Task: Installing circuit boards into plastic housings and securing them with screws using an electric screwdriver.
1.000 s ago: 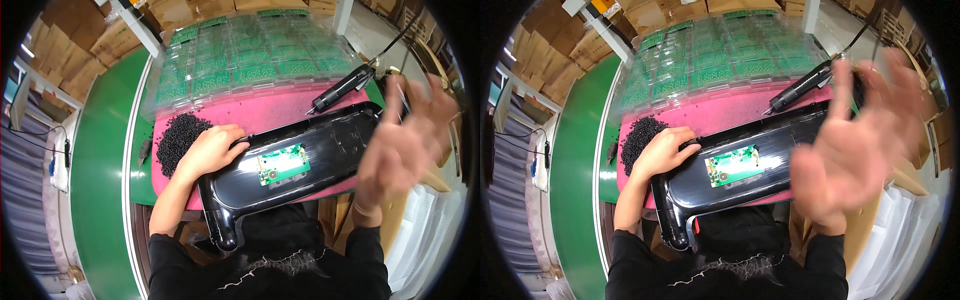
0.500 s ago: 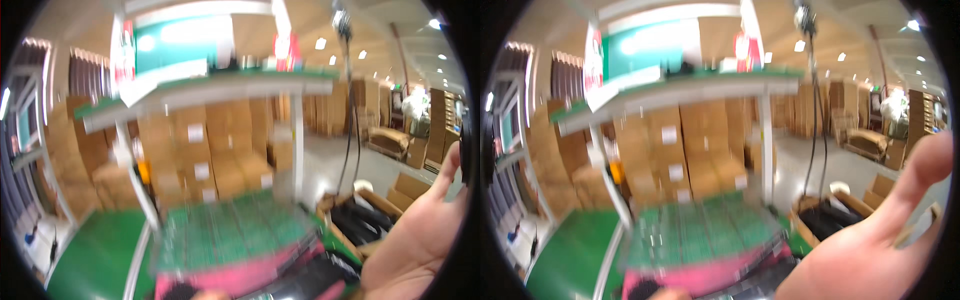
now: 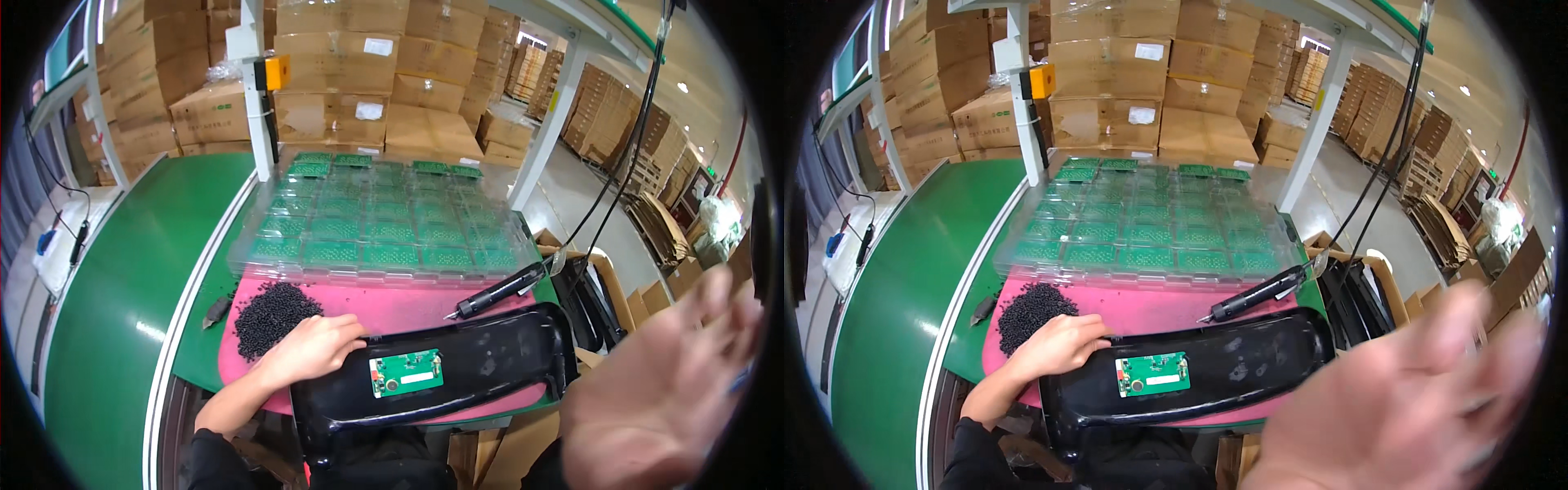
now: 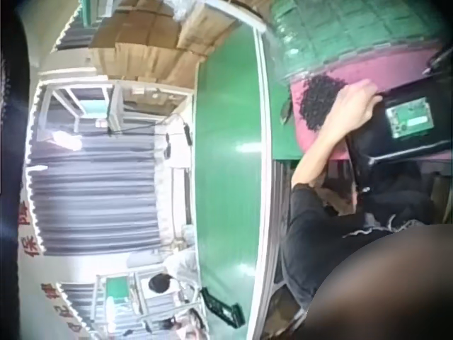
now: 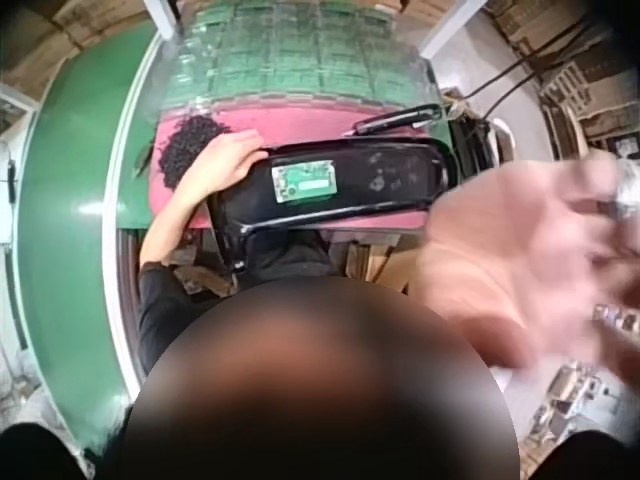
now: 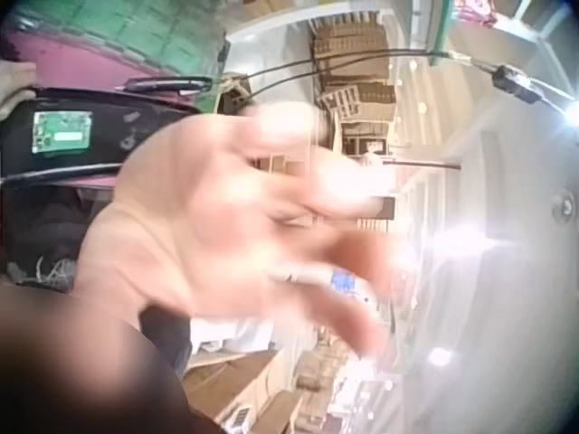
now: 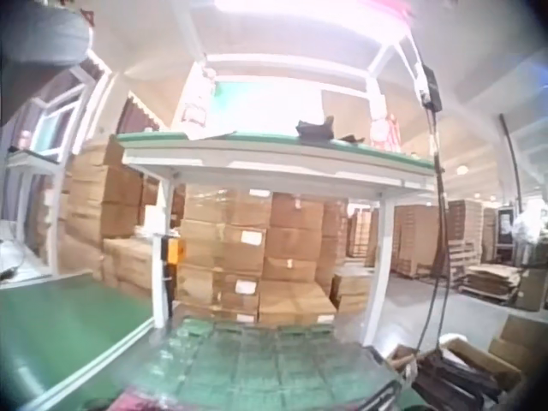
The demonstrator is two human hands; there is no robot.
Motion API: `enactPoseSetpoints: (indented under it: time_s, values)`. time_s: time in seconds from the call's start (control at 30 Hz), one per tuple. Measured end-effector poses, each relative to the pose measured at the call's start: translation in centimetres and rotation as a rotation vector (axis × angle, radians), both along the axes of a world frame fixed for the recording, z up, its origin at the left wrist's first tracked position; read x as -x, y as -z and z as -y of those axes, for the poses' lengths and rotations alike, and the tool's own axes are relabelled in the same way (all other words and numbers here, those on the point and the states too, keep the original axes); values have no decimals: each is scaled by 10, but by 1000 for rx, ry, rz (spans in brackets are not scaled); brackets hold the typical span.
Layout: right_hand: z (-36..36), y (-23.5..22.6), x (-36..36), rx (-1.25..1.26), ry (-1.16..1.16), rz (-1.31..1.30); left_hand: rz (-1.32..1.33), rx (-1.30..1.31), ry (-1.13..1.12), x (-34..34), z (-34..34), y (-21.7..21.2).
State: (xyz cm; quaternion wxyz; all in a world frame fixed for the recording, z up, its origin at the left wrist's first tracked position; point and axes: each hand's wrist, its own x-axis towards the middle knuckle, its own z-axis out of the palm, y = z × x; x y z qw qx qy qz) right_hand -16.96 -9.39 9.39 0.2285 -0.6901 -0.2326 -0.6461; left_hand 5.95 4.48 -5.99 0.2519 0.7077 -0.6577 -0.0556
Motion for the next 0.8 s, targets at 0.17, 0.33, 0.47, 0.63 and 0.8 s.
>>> enactPoseSetpoints:
  time_s: [0.17,0.33,0.47,0.63,0.8]
  values:
    - [-27,-9,-8,347,59,-301,85,420,-230,46,-78,-30]
    - [-26,-22,-37,460,256,-159,-178,748,-568,34,-140,-16]
    - [-33,-22,-19,323,291,-101,-643,1089,-790,36,-201,-23]
    - [-16,-14,-20,163,317,-67,-767,1117,-895,40,-218,-28]
    - [-27,-17,-22,184,324,-15,-1084,1411,-1035,6,-315,47]
